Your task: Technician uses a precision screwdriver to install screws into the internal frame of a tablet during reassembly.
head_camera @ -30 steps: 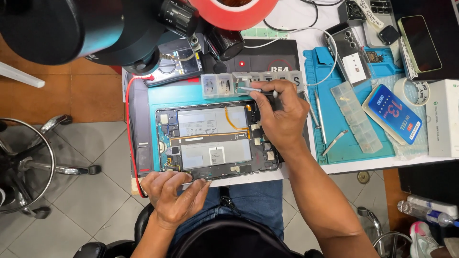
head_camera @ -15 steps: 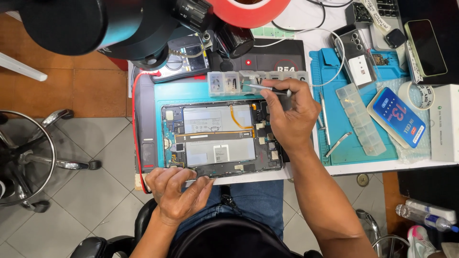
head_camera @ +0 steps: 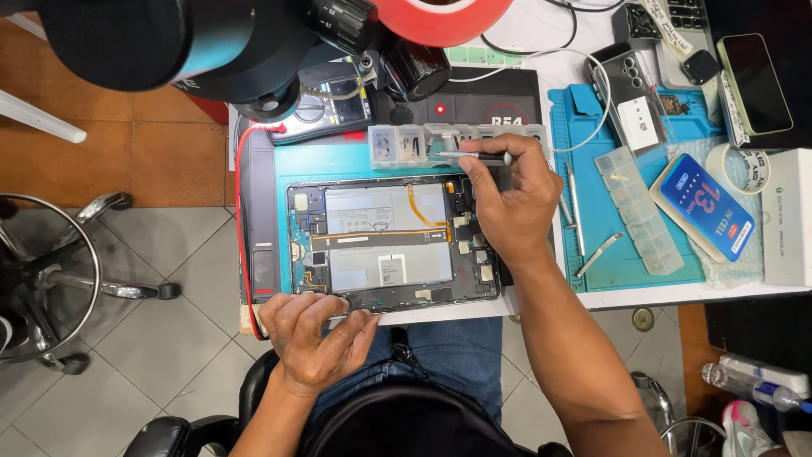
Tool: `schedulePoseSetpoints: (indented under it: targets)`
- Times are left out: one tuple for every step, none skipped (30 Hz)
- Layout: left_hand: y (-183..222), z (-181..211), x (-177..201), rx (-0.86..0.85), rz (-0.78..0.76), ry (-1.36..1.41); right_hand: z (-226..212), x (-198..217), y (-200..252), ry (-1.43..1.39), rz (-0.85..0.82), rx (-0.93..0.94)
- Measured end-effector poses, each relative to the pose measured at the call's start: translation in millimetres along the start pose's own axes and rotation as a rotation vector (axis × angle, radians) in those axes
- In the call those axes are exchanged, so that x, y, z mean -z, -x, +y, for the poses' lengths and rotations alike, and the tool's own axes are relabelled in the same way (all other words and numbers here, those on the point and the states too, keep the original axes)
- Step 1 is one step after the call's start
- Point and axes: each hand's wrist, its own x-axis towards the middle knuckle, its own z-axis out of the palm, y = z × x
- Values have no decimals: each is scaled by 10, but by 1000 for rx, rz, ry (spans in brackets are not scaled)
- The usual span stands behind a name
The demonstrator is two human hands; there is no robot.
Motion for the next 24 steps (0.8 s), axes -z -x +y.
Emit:
schedulePoseSetpoints:
  targets:
    - [0, 0, 3, 1, 0, 0, -3, 7, 2, 0, -1, 0]
    - [0, -1, 4, -2, -1, 3, -5, 13, 5, -13, 21, 11]
    - [-1, -4, 5, -5, -2, 5, -6, 16, 2, -27, 43, 22]
    - [-13, -10, 1, -4, -1, 4, -13, 28, -3, -28, 42, 23]
    - [-19, -11, 6, -10, 0, 4, -22, 37, 1, -45, 47, 18]
    - [-23, -12, 10, -16, 0, 5, -30, 46, 6, -62, 52, 13]
    - [-49, -14, 10, -15, 0, 4, -43, 64, 7, -63, 51, 13]
    - [-73, -18, 11, -22, 6, 7, -56, 80, 10, -73, 58, 27]
    - [-87, -7, 25, -23, 10, 7, -73, 95, 23, -85, 59, 39]
    - [-100, -10, -2, -18, 7, 5, -66, 139, 11, -87, 53, 36]
    - [-90, 8, 3, 4, 34, 16, -68, 176, 27, -151, 80, 96]
    - [-74, 22, 12, 26, 61, 26, -72, 207, 47, -216, 109, 155]
    - [-79, 30, 19, 39, 51, 16, -102, 256, 158, -226, 95, 146]
    - [-84, 37, 29, 39, 59, 42, -135, 307, 267, -251, 107, 109]
    - [-96, 18, 35, 33, 70, 64, -164, 340, 358, -279, 123, 76]
    - [-94, 14, 30, 40, 64, 50, -215, 338, 462, -292, 113, 72]
    - [-86, 21, 26, 55, 85, 67, -271, 352, 575, -335, 99, 38]
    - [-77, 30, 19, 70, 106, 83, -325, 372, 687, -377, 84, 4]
    - [-73, 28, 23, 77, 101, 78, -342, 329, 805, -381, 77, -2]
    - [-71, 29, 27, 86, 103, 81, -360, 290, 922, -435, 71, -21]
    - [-76, 22, 22, 92, 107, 84, -374, 251, 1031, -488, 67, -38]
    - [-83, 25, 31, 96, 104, 79, -400, 220, 1095, -492, 62, -40]
    - [-92, 25, 40, 112, 88, 105, -427, 188, 1158, -508, 35, -51]
    - [-104, 23, 49, 127, 73, 131, -456, 157, 1220, -524, 8, -62]
